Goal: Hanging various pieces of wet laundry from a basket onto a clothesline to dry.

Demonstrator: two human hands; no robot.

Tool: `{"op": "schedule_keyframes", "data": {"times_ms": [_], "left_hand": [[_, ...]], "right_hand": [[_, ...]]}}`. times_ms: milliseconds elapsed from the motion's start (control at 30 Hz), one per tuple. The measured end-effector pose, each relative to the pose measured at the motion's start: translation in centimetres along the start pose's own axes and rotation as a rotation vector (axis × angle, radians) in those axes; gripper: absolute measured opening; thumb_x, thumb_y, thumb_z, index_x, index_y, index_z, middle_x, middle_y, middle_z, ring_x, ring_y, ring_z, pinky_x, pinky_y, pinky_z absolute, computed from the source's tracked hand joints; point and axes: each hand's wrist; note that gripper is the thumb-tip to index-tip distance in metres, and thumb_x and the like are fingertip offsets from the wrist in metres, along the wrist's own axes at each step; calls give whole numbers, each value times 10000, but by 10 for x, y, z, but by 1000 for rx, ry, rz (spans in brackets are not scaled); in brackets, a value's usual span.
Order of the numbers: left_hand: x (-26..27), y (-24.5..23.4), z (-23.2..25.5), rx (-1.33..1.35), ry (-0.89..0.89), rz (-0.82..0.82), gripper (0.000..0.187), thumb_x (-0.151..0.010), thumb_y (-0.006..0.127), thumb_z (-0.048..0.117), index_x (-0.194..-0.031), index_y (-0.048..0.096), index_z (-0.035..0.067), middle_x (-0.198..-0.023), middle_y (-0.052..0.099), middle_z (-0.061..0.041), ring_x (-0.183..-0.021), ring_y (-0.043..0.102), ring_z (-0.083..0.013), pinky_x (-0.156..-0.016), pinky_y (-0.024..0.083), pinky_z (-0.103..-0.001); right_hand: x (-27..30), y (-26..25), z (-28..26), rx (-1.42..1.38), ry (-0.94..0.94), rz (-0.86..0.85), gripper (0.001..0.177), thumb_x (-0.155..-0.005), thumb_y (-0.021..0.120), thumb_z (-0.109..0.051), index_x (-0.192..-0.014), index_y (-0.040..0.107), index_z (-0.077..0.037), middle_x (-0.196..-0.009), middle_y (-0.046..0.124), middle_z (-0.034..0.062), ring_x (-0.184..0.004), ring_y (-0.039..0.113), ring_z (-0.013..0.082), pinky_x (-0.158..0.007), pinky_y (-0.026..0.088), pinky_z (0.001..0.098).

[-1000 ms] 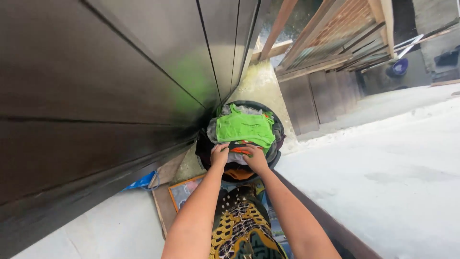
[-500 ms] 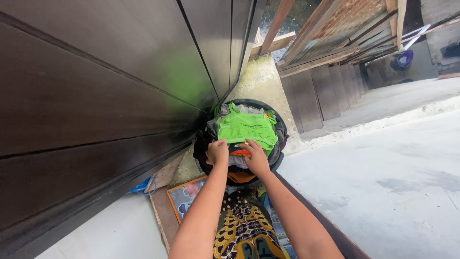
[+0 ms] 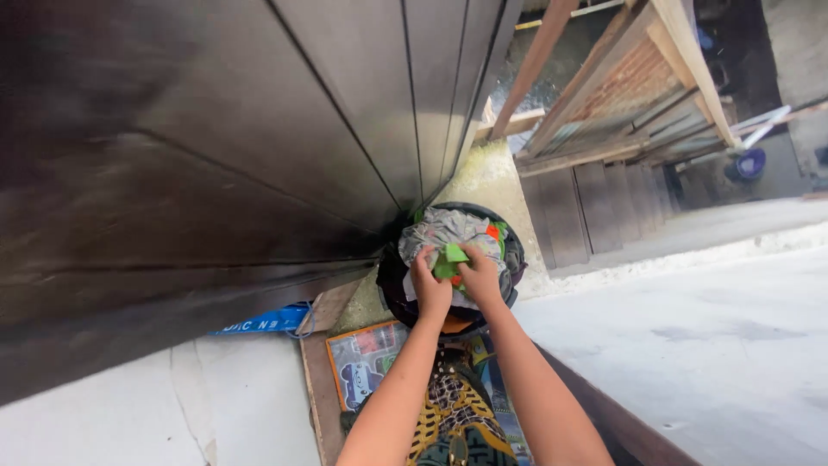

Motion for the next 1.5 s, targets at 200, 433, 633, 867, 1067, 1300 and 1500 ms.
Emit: {"op": "schedule_keyframes", "data": {"times_ms": [200, 433, 633, 867, 1067, 1300, 1500], "left_hand": [[13, -78, 31, -465, 106, -165, 577, -741, 751, 161, -1266, 518, 103, -1129, 658, -116, -1073, 631, -280, -896, 533, -406], [96, -203, 83, -356, 134, -41, 359, -890, 654, 340, -1194, 618, 153, -1177, 641, -68, -1118, 604, -269, -931, 505, -442], [181, -288, 111, -117, 183, 76, 225, -960, 533, 291, -1141, 599, 175, -966, 672, -61, -1025, 630, -274, -931, 469, -406], [346, -387, 110, -209, 281, 364, 310, -889, 607, 367, -1127, 506, 196, -876, 625, -159, -922, 611, -401, -801, 487, -478], [537, -451, 61, -212, 227, 555, 389, -764, 746, 183, -1102, 577, 93, -994, 657, -198, -1021, 603, -410, -901, 477, -481], [742, -487, -22, -144, -6, 916, 190, -923, 604, 273, -1061, 562, 149, -953, 626, -83, -992, 609, -299, -915, 465, -440], [877, -494, -28, -158, -150, 1067, 241, -920, 600, 283, -1115, 574, 144, -1025, 637, -117, -1047, 600, -335, -927, 468, -452]], "right_hand": [[82, -51, -143, -375, -83, -339, 228, -843, 587, -86, -1036, 707, -66, -909, 678, 69, -902, 608, 176, -888, 480, 394], [155, -73, -238, -519, 29, -549, 242, -861, 658, -141, -1086, 692, -59, -886, 681, 81, -837, 647, 173, -801, 528, 352], [271, -76, -334, -78, -91, -676, 683, -923, 575, -412, -1496, 307, -154, -1521, 312, 152, -1394, 298, 310, -1116, 276, 480], [372, -6, -326, -238, -781, -999, 123, -990, 507, -127, -1047, 581, -46, -867, 493, -2, -785, 442, 107, -756, 423, 275], [532, 54, -319, -254, -891, -1294, 174, -979, 493, -57, -1084, 632, -53, -791, 514, 9, -743, 454, 93, -770, 441, 262], [718, 127, -257, -262, -629, -1607, 267, -978, 476, -113, -1238, 520, -77, -1066, 491, 16, -990, 462, 103, -943, 413, 305], [843, 157, -229, 52, -1075, -1711, 311, -931, 493, 52, -1209, 391, -42, -1117, 532, 201, -1088, 524, 336, -989, 392, 524]]}}
Point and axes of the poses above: each hand's wrist, its own x-axis away from the middle knuckle, its own y-axis out of the palm, z = x × y
